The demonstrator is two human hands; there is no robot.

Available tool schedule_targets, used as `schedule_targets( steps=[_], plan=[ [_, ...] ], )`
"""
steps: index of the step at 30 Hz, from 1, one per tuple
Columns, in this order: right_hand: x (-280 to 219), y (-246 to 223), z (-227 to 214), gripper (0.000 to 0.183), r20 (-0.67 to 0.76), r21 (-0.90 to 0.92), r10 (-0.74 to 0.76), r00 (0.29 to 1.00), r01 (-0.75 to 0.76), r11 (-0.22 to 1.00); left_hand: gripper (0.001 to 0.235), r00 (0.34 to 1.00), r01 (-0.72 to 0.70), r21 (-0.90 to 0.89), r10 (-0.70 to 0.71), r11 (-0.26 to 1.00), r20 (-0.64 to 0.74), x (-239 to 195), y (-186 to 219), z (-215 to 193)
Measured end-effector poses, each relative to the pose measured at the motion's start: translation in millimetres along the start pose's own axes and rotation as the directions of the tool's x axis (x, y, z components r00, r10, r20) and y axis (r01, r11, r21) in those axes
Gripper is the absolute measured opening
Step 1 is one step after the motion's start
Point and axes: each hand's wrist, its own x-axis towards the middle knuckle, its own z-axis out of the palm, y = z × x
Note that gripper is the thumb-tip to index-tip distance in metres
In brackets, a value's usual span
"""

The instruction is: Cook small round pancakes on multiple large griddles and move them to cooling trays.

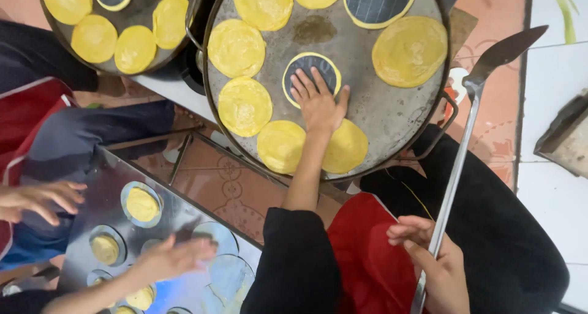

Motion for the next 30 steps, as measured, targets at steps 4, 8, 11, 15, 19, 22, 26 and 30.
schedule_targets(
  steps=[4, 8, 11, 15, 19, 22, 26, 30],
  plan=[
    [0, -1, 4, 0.037, 0.003, 0.026, -0.015, 1.000, 0.015, 1.000, 0.108, 0.979, 0.047, 0.021, -0.050, 0.999, 0.199, 5, 10, -45],
    [0, -4, 8, 0.038, 0.033, 0.036, -0.034, 0.999, 0.033, 0.999, 0.094, 0.938, 0.008, -0.008, -0.005, 1.000, 0.347, 41, -28, -49],
    [-4, 1, 2, 0.038, 0.037, 0.025, -0.022, 0.999, 0.022, 0.999, 0.057, 0.950, -0.067, -0.133, 0.104, 0.989, 0.294, 56, -68, -56],
    [-2, -3, 0, 0.037, 0.053, 0.033, 0.004, 0.999, -0.006, 0.999, 0.035, 0.970, -0.165, -0.078, 0.176, 0.983, 0.166, 27, -66, -97],
    [-4, 4, -3, 0.036, 0.038, 0.067, 0.006, 0.999, -0.008, 0.998, 0.052, 0.891, -0.452, -0.072, 0.453, 0.889, -0.001, 19, -91, -81],
    [-5, 1, -4, 0.035, 0.057, 0.071, -0.025, 0.998, 0.021, 0.997, 0.054, 0.923, -0.326, -0.210, 0.358, 0.922, 0.138, 30, -92, -101],
    [-6, 0, -4, 0.033, 0.053, 0.074, -0.013, 0.999, 0.009, 0.997, 0.044, 0.803, -0.589, -0.040, 0.590, 0.808, 0.083, 28, -93, -103],
    [-7, 1, -8, 0.032, 0.065, 0.095, -0.032, 0.997, 0.026, 0.995, 0.030, 0.790, -0.613, -0.045, 0.613, 0.789, -0.011, 23, -77, -113]
  ],
)
